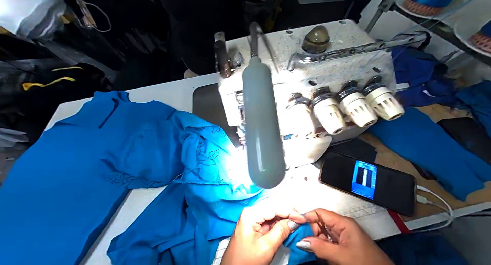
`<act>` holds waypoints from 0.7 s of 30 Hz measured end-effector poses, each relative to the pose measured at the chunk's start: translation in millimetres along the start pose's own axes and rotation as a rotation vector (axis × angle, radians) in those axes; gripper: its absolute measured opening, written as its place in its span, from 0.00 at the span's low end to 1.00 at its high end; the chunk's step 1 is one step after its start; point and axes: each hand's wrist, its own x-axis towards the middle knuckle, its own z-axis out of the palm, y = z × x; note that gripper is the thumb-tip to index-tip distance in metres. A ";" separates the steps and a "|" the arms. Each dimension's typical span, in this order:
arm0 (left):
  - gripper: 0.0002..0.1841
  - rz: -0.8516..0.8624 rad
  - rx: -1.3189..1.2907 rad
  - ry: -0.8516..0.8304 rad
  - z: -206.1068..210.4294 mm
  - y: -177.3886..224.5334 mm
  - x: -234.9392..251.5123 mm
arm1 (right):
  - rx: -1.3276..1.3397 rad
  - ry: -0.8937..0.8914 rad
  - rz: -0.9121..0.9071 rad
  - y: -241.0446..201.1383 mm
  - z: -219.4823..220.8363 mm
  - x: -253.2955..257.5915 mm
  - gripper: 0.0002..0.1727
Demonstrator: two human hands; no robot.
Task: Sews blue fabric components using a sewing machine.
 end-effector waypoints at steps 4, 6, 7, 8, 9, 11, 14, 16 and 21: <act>0.07 -0.097 -0.008 -0.120 -8.4 3.0 -1.1 | 0.012 0.029 -0.022 -1.5 -6.0 2.6 0.07; 0.09 -0.149 -0.017 -0.077 -7.1 7.3 -1.9 | -0.018 0.040 -0.126 5.8 -9.6 5.7 0.14; 0.10 -0.156 -0.014 -0.038 -5.0 8.0 -1.7 | -0.068 0.069 -0.193 11.6 -11.0 7.0 0.21; 0.12 -0.157 -0.011 -0.005 -2.6 6.9 -1.1 | -0.147 0.126 -0.248 15.8 -11.9 7.6 0.27; 0.14 -0.158 -0.002 0.019 0.1 4.5 0.0 | -0.246 0.202 -0.291 17.0 -12.1 7.7 0.28; 0.16 -0.163 0.019 0.045 3.5 -5.3 1.6 | -0.503 0.340 -0.394 19.3 -13.0 8.8 0.21; 0.19 -0.177 -0.023 0.068 5.1 -18.4 1.2 | -0.869 0.460 -0.568 28.0 -17.0 12.3 0.12; 0.21 -0.196 -0.077 0.077 4.4 -20.5 1.2 | -0.983 0.471 -0.644 30.6 -18.4 12.8 0.11; 0.26 -0.179 -0.139 0.028 0.9 -24.8 0.8 | -1.088 0.428 -0.753 25.9 -17.5 20.1 0.10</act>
